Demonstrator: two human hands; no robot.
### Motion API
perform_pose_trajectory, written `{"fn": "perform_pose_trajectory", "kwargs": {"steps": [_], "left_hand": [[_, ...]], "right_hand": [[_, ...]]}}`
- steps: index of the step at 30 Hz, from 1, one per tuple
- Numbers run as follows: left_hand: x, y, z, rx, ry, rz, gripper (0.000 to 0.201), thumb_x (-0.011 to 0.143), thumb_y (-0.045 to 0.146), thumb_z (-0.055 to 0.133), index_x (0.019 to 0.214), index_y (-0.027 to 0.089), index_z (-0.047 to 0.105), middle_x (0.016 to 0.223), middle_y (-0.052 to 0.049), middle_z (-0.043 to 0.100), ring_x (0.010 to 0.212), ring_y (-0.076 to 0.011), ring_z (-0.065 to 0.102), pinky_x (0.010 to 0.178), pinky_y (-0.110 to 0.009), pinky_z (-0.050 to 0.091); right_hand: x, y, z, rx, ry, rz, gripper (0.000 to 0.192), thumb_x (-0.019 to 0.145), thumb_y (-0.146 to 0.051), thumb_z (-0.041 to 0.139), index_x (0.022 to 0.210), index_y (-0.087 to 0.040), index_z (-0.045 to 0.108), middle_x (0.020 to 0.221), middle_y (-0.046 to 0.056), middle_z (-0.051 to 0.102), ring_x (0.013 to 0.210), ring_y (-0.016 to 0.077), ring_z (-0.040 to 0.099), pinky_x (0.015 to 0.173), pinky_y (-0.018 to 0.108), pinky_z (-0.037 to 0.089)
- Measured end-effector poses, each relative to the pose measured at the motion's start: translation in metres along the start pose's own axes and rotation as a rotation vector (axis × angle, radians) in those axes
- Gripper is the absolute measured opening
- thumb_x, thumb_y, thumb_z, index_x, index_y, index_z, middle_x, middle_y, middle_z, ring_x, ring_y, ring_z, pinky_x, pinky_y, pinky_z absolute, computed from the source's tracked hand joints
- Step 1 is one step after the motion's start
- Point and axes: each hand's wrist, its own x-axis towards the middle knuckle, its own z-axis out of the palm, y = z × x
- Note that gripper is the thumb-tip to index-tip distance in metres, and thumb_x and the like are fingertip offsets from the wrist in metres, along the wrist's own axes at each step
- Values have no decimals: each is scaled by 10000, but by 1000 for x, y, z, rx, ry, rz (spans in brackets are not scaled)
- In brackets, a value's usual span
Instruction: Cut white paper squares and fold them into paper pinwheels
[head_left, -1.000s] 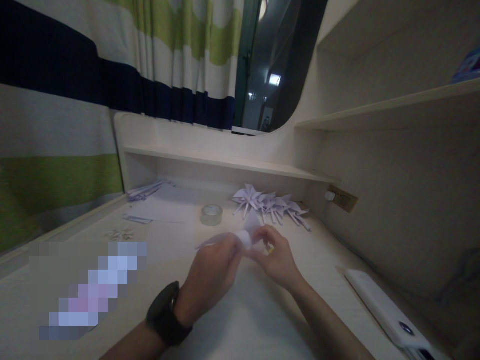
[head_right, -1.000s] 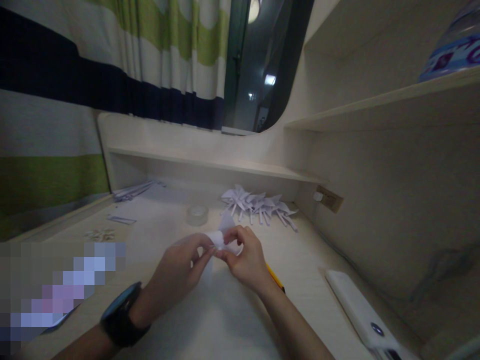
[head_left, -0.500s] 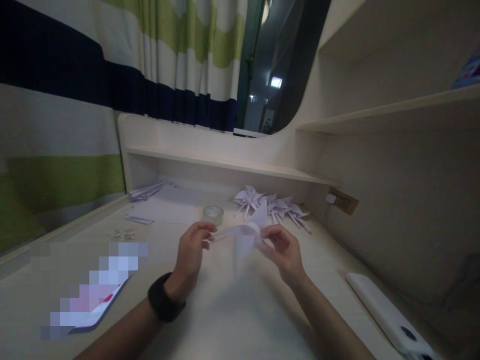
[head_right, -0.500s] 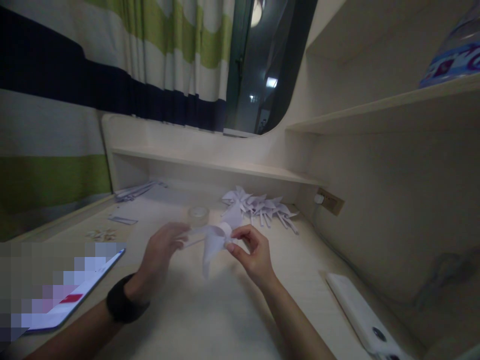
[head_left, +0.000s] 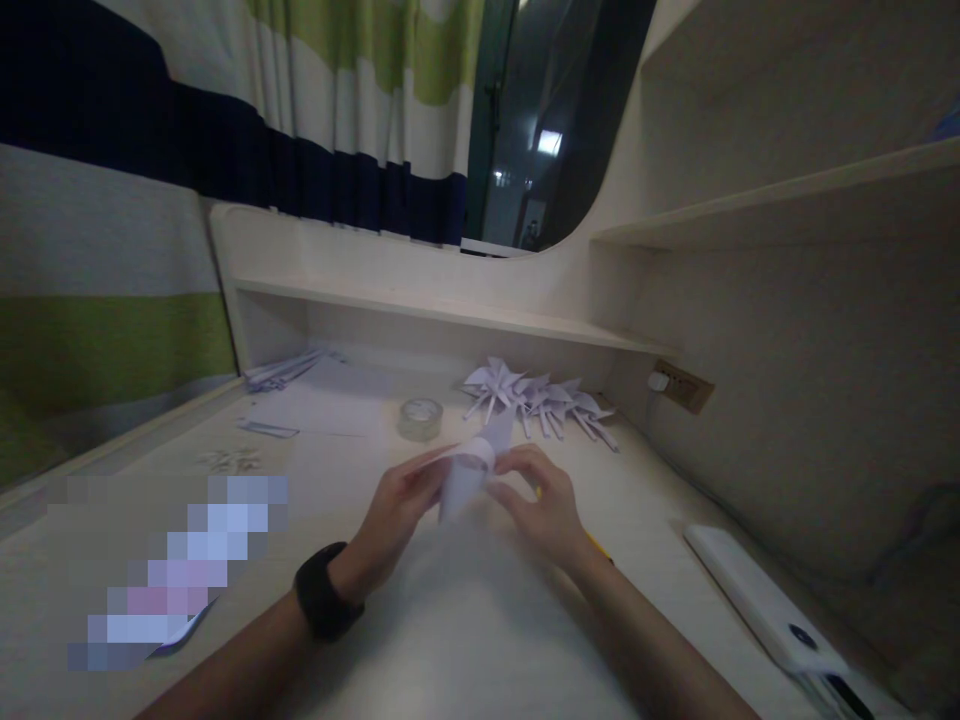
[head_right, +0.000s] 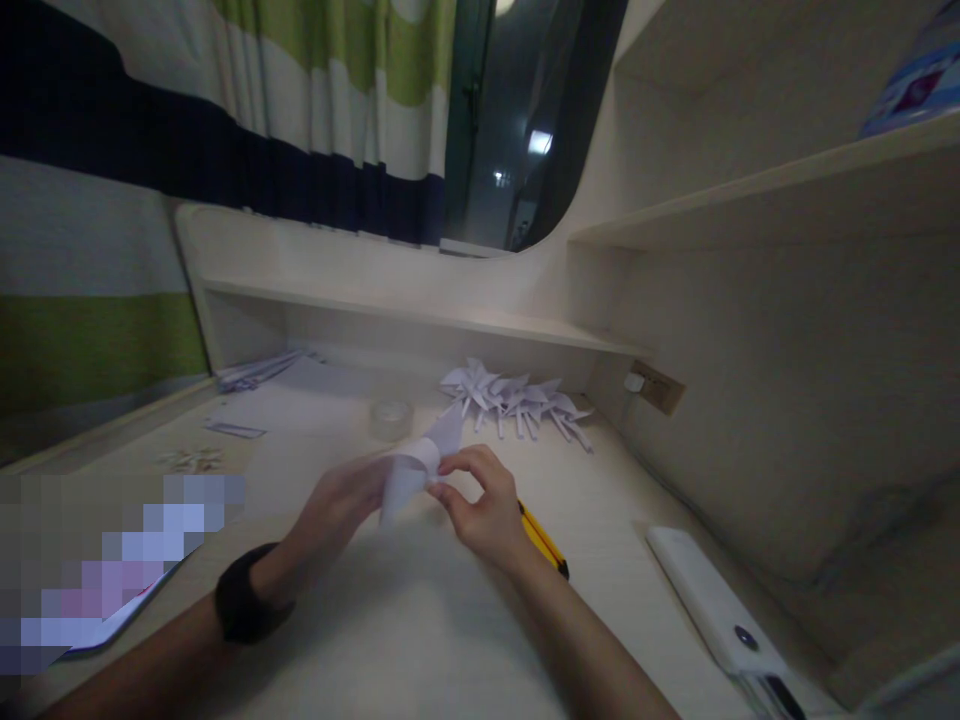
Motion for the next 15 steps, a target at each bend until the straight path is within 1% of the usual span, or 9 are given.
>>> {"fn": "perform_pose_trajectory", "kwargs": {"steps": [2,4,6,8,11,15], "left_hand": [[-1,3,2,30,20,4,301,834,337,586,1002,119,708,991,-103,704,853,-223,633,766,-312,503],[-1,7,3,52,29,22,310,832,356,582,969,113,718,950,-99,711,825,-223,634,749,-315,506],[-2,10,3,123,33,64,305,833,353,577,963,118,722,952,-91,711,848,-230,631,776,-329,501],[-2,11,3,211,32,104,296,840,344,564,971,131,724,971,-79,709,888,-238,626,812,-339,493],[-3,9,2,251,23,123,292,836,335,570,1014,154,714,1009,-62,706,926,-245,625,831,-338,496],[-3,1,1,192,1,71,294,823,321,595,1038,155,706,1033,-71,702,944,-255,629,845,-352,502]], "right_hand": [[0,-4,1,-53,22,-63,52,796,-218,640,843,-235,627,885,47,671,871,206,605,799,375,476],[-1,-5,1,-128,52,-121,71,799,-186,631,834,-247,636,937,51,684,886,214,606,809,398,469],[-3,-2,1,-229,101,-187,111,790,-156,630,837,-256,641,981,52,683,874,218,595,791,409,464],[-5,1,0,-342,131,-259,160,778,-135,626,873,-264,642,970,52,681,843,220,573,756,404,456],[-9,4,-2,-512,89,-330,210,781,-136,595,936,-271,638,905,59,671,821,233,539,723,399,427],[-12,2,-2,-726,65,-368,244,795,-138,530,966,-272,640,918,75,644,832,241,512,710,396,386]]}}
